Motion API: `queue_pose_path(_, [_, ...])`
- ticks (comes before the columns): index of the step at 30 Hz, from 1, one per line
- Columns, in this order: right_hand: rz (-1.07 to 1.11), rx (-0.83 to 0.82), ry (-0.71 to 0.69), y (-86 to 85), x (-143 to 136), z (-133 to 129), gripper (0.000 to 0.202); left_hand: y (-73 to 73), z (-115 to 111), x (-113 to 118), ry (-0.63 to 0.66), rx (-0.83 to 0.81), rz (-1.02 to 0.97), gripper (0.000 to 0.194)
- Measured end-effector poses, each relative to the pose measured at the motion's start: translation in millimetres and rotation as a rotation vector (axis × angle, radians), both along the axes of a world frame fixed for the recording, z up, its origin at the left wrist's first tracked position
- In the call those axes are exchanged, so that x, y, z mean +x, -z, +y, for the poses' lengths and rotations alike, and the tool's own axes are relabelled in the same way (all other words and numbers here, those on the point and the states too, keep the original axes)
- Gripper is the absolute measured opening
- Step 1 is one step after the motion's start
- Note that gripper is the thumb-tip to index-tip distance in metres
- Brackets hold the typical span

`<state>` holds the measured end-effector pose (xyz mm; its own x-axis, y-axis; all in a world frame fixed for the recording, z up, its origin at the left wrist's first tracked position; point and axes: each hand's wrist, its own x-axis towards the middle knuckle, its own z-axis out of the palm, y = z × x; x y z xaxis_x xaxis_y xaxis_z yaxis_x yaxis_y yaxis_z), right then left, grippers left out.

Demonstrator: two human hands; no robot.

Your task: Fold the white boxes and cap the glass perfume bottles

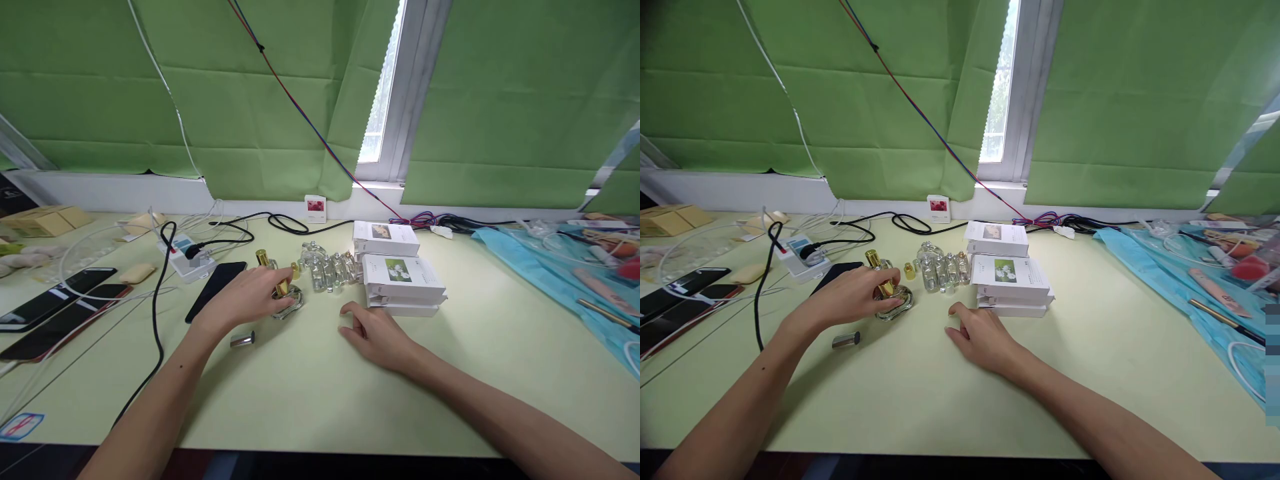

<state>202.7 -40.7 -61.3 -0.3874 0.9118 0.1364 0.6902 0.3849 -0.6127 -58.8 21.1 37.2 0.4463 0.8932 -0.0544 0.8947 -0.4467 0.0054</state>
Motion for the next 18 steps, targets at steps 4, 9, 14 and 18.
queue_pose_path(4, [-0.002,-0.013,0.001,-2.4,-0.3,-0.6,0.025,-6.7,-0.2,-6.3,-0.104,-0.022,0.065,0.023])
queue_pose_path(9, [0.000,-0.019,-0.005,-3.3,-0.1,-0.8,0.024,-10.1,1.2,-12.6,-0.237,-0.041,0.115,0.029])
queue_pose_path(14, [-0.002,-0.010,-0.005,-1.1,0.4,-0.6,0.023,-8.8,3.2,-15.7,-0.324,-0.042,0.135,0.036])
queue_pose_path(18, [0.001,-0.005,-0.006,-0.1,0.3,-0.2,0.023,-8.5,3.4,-15.2,-0.371,-0.031,0.137,0.034])
